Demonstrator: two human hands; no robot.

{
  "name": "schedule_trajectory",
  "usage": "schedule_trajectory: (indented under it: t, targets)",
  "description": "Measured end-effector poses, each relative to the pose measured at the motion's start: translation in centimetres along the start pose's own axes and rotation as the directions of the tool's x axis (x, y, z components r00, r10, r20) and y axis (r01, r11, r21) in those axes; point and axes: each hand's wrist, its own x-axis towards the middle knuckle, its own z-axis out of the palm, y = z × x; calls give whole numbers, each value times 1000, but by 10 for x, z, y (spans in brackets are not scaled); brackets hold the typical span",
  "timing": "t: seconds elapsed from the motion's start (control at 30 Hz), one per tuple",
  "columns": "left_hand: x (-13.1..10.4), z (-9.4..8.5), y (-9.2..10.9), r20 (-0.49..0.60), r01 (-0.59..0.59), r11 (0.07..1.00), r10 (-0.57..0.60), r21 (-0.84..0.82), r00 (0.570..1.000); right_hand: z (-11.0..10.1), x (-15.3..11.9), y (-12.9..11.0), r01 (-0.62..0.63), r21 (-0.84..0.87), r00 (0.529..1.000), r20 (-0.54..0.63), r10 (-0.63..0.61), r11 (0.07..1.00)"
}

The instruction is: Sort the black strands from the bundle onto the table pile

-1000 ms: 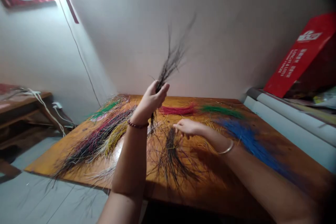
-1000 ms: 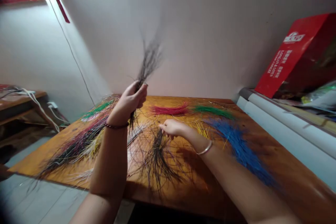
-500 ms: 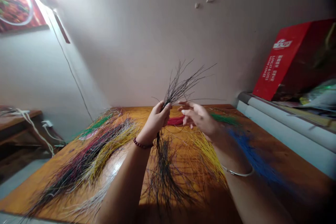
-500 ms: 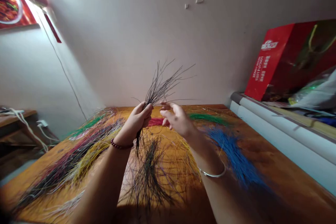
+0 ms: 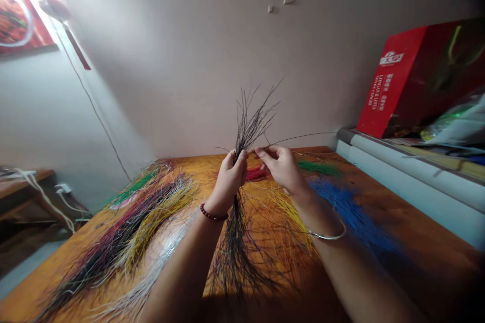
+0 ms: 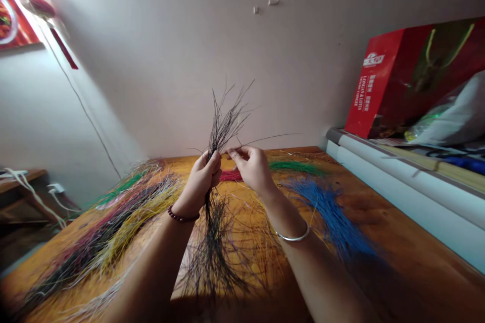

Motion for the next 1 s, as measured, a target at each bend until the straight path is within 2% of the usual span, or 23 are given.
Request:
schedule_trajectory:
  t: [0.17, 0.23, 0.33, 0.4, 0.5, 0.53, 0.57, 0.63, 0.67, 0.7, 0.73, 0.77, 0.83, 0.87, 0.93, 1.0]
  targets:
    - [2, -4, 2, -36, -29, 998, 27, -55, 999, -5, 3, -1, 21, 13, 999, -44, -20, 1000]
    - [4, -12, 7, -65, -57, 995, 52, -76, 997, -13, 6, -3, 26, 25, 996, -83, -24, 999]
    - [8, -33, 21, -142, -137, 985, 121, -106, 982, -35, 12, -3, 51, 32, 979, -197, -44, 998]
    - [8, -51, 36, -228, -220, 968, 189, -118, 955, -53, 18, -1, 62, 6, 946, -320, -57, 998]
    - [-2, -72, 60, -385, -360, 919, 278, -160, 880, -75, 25, 7, 26, -78, 890, -453, -58, 997]
    - [-8, -76, 68, -440, -414, 893, 305, -176, 845, -78, 26, 9, -3, -114, 898, -438, -48, 993]
    - [-14, -79, 76, -486, -464, 864, 327, -193, 810, -77, 27, 12, -38, -154, 926, -378, -23, 987]
    - [-28, -81, 89, -547, -541, 811, 355, -223, 758, -64, 23, 17, -107, -247, 990, -116, 80, 963]
    - [-35, -81, 94, -558, -564, 792, 365, -235, 745, -52, 18, 20, -129, -304, 986, 58, 154, 944]
    - [-41, -81, 99, -564, -581, 776, 375, -243, 736, -37, 12, 24, -143, -362, 941, 238, 240, 921]
    - [-46, -80, 102, -567, -597, 764, 386, -246, 728, -20, 4, 28, -143, -422, 864, 388, 321, 895]
    - [-51, -79, 104, -569, -612, 753, 400, -243, 719, -2, -5, 34, -139, -481, 768, 500, 401, 866]
    - [-56, -79, 106, -568, -627, 743, 419, -233, 708, 32, -25, 48, -147, -574, 505, 656, 561, 805]
    - [-57, -79, 106, -563, -628, 744, 425, -229, 708, 46, -35, 56, -144, -592, 434, 682, 589, 793]
    - [-55, -80, 105, -549, -610, 760, 418, -225, 724, 67, -52, 71, -146, -612, 335, 708, 621, 777]
    - [-49, -81, 102, -541, -579, 782, 392, -231, 744, 75, -62, 81, -160, -627, 278, 712, 644, 762]
